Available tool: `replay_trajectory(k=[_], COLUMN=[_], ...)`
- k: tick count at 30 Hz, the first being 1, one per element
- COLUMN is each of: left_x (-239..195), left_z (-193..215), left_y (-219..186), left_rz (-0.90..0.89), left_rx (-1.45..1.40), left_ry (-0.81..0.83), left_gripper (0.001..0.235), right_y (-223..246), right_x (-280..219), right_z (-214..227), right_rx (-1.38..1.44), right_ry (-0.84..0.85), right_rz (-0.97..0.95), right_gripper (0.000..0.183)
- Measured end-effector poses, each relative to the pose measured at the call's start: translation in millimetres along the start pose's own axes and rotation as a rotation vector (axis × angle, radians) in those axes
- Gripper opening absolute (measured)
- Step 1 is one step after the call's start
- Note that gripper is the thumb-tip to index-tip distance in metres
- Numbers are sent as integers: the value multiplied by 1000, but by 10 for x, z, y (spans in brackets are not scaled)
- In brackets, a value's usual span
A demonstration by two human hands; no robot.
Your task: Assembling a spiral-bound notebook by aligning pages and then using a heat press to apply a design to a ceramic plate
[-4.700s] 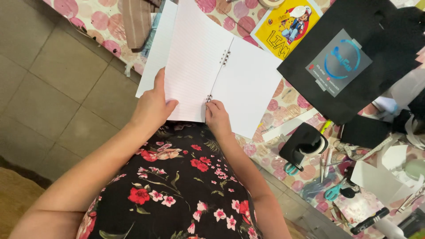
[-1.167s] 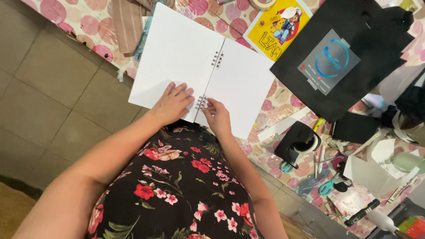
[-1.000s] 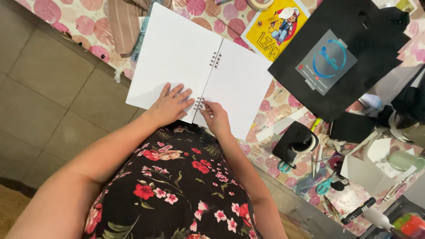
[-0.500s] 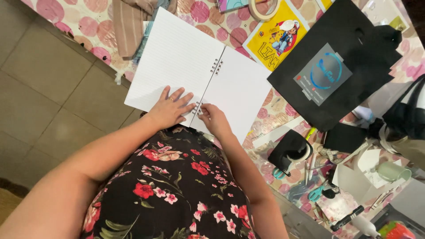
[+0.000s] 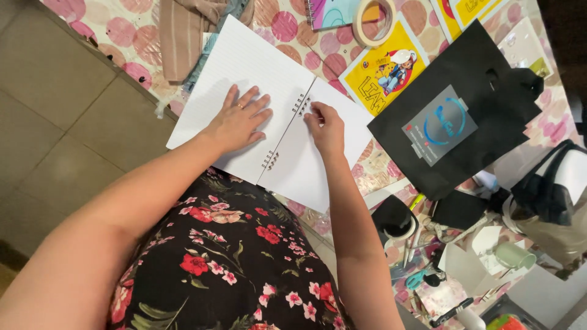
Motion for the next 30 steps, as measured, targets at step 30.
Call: replay_trajectory(k=[30], left_x=[604], left_z=[-277], left_y=[-22], left_rz=[-225], left_rx=[-117], left_ry=[-111], left_gripper=[64], right_y=[174], right_x=[46], right_z=[-198], right_rx=[-351], right_ry=[-54], right_rz=[470], right_gripper=[33])
Point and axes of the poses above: each hand's wrist, its own x-axis towards the middle knuckle, its own z-axis out of the back of the hand, y = z × x, the point moved 8 cm from there along x, towards the middle knuckle, and after that the axes turned 11 degrees about z, right-handed, at the moved point
